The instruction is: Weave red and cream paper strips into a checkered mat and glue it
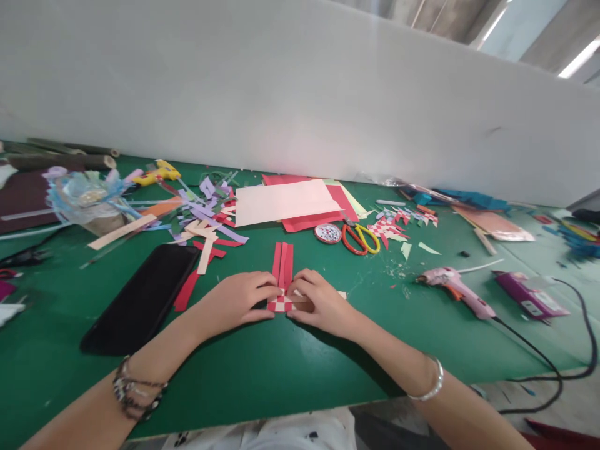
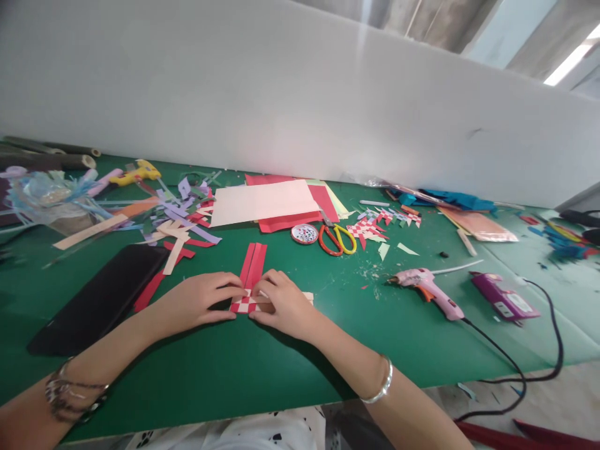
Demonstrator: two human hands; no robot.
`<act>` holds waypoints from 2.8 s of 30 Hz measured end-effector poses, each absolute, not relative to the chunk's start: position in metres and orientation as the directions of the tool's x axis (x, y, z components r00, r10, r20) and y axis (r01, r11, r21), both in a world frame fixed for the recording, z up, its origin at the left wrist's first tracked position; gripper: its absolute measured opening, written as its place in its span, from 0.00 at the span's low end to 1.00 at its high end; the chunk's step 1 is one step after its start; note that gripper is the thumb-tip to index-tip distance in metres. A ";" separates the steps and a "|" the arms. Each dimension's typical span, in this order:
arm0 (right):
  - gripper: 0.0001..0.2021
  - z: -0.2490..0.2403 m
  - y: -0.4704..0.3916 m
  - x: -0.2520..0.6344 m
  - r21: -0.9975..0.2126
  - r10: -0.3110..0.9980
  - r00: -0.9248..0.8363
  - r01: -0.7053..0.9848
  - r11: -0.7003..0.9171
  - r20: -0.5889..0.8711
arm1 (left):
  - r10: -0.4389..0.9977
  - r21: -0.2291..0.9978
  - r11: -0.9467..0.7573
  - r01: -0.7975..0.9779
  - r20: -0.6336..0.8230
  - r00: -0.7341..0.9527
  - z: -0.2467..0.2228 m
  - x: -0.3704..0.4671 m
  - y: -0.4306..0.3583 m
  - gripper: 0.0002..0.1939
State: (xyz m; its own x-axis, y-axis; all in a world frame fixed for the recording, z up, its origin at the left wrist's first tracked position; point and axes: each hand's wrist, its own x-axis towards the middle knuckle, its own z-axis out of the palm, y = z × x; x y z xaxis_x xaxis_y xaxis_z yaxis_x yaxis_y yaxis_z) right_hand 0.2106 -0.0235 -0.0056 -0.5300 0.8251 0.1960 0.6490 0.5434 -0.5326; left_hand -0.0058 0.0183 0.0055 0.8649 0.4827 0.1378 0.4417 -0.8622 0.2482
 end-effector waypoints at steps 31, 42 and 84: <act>0.08 -0.007 -0.022 0.206 -0.513 0.826 -0.522 0.661 0.548 0.211 | 0.557 0.674 -0.617 0.406 0.008 0.831 0.008 -0.007 0.018 0.06; 0.07 -0.004 -0.024 0.210 -0.517 0.812 -0.548 0.645 0.563 0.200 | 0.578 0.600 -0.647 0.470 -0.016 0.816 0.009 -0.005 0.018 0.08; 0.10 0.001 -0.026 0.217 -0.443 0.807 -0.564 0.687 0.576 0.175 | 0.492 0.618 -0.688 0.379 0.014 0.870 0.012 -0.015 0.023 0.08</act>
